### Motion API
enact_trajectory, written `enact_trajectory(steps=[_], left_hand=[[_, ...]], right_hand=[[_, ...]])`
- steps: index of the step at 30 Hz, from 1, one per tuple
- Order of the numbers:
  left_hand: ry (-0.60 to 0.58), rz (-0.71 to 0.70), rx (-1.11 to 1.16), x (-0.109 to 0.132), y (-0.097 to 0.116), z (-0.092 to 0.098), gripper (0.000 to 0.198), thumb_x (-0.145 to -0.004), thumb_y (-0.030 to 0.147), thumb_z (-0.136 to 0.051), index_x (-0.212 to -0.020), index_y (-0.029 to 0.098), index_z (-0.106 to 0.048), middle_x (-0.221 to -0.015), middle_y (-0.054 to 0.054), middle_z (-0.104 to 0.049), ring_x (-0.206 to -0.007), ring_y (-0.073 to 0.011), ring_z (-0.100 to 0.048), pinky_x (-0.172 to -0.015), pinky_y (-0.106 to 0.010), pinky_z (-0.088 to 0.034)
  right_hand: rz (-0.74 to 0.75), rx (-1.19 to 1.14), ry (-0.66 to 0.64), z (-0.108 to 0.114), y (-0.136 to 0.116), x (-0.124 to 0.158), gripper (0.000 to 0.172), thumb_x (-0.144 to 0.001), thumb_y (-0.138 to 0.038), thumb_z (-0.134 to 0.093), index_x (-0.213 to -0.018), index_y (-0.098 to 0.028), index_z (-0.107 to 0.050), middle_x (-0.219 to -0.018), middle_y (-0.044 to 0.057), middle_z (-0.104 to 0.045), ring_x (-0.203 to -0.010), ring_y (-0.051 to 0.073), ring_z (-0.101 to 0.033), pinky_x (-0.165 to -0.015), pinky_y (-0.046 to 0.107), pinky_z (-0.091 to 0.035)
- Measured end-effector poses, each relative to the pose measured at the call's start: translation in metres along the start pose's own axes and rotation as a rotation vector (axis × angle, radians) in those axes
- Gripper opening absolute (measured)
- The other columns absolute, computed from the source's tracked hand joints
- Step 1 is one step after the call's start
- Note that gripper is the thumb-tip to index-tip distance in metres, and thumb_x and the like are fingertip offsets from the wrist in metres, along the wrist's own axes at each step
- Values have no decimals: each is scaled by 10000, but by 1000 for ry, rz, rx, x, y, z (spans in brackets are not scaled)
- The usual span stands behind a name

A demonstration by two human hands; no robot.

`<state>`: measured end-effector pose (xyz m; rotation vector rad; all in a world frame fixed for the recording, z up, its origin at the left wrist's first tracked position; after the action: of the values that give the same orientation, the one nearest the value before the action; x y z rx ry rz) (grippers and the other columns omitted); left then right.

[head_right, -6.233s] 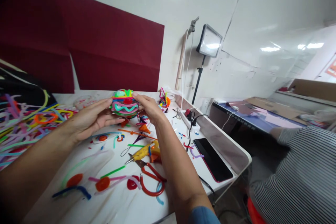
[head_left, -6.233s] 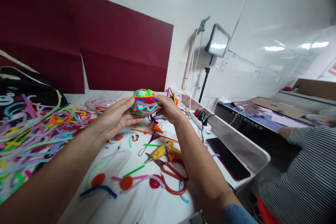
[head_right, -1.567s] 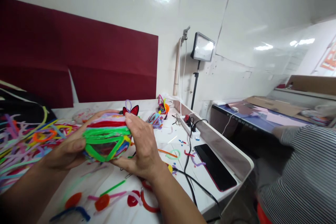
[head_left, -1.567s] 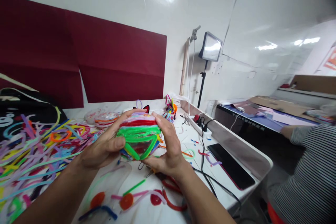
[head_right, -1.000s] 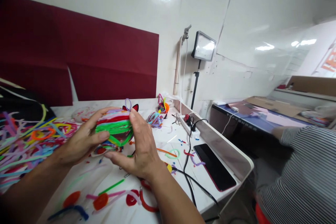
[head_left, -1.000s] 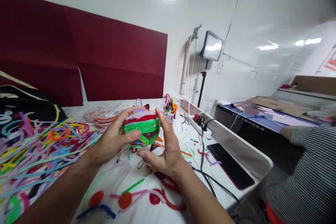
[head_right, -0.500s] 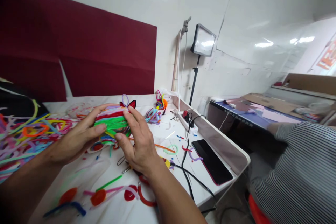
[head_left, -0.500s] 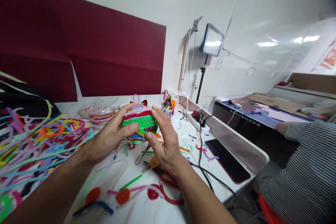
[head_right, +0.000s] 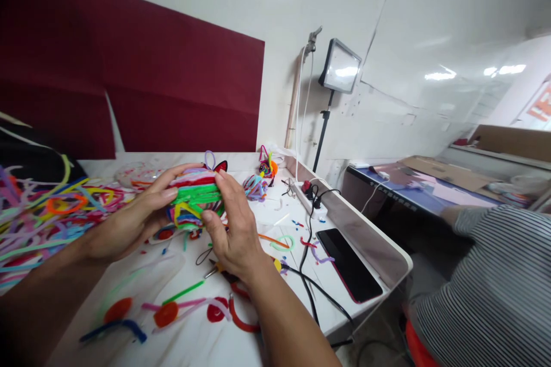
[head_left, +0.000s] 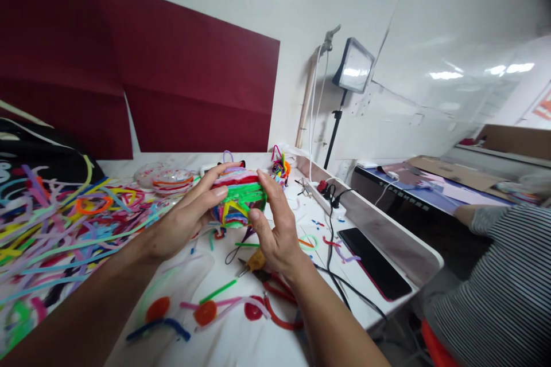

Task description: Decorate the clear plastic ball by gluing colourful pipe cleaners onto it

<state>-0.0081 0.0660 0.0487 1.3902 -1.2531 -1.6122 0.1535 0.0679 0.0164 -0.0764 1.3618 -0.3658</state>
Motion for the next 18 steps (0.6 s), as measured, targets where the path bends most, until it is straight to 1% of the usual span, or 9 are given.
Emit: enact_trajectory(steps=[3, 6, 9, 11, 13, 15, 18], left_hand=[[1, 14, -123, 0, 0, 0, 653, -851, 450, -692, -1446, 288, -476, -1414, -58, -596, -1222, -277, -616, -879, -238, -551], [9, -53, -241, -2, 2, 1, 725, -801, 434, -752, -1445, 261, -467, -1374, -66, -609, -1194, -268, -619, -890, -231, -539], [38, -104, -307, -3, 3, 2, 743, -753, 410, -798, -1412, 240, -501, -1316, -70, -638, -1156, -267, -633, -864, -228, -543], [75, -122, -307, -3, 3, 3, 741, -715, 382, -829, -1377, 238, -531, -1301, -71, -644, -1150, -274, -639, -846, -228, -550], [100, -102, -243, -3, 2, 2, 746, -691, 353, -845, -1364, 253, -537, -1280, -65, -656, -1120, -276, -661, -806, -233, -565], [103, -38, -109, -3, 0, 2, 739, -699, 339, -835, -1366, 266, -525, -1237, -61, -683, -1049, -268, -699, -760, -243, -582], [91, 66, 119, -4, -4, 2, 642, -746, 331, -795, -1334, 253, -548, -1162, -59, -736, -941, -243, -737, -718, -242, -598]], right_hand=[[15, 46, -3, 0, 0, 0, 549, -1033, -322, -440, -1557, -264, -288, -1543, 101, -431, -1446, 231, -409, -1206, 472, -376], [22, 69, -6, -1, -1, 0, 554, -1038, -333, -428, -1562, -262, -267, -1544, 105, -425, -1451, 228, -403, -1203, 474, -380], [28, 43, -2, -1, -2, 0, 560, -1032, -324, -456, -1557, -253, -274, -1547, 111, -415, -1456, 222, -393, -1211, 463, -369], [32, 12, 11, 0, -2, -1, 565, -1024, -318, -485, -1550, -255, -290, -1534, 110, -430, -1446, 218, -404, -1215, 449, -365], [21, -5, 20, 0, -1, -1, 563, -1021, -337, -497, -1543, -253, -302, -1515, 112, -449, -1432, 215, -422, -1205, 438, -377], [-20, -10, 11, 0, 0, 0, 580, -1015, -389, -502, -1540, -243, -302, -1507, 118, -454, -1421, 219, -435, -1176, 426, -414], [-106, -31, -28, -1, 3, 1, 691, -968, -480, -563, -1549, -236, -280, -1527, 127, -433, -1416, 241, -444, -1126, 420, -463]])
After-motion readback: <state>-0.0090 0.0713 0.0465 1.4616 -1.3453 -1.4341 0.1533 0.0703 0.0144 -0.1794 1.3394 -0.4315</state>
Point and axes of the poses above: each hand's wrist, its own x-axis away from the middle knuckle, its own z-axis out of the back of the hand, y = z × x, the point moved 4 cm from there along -x, towards the middle knuckle
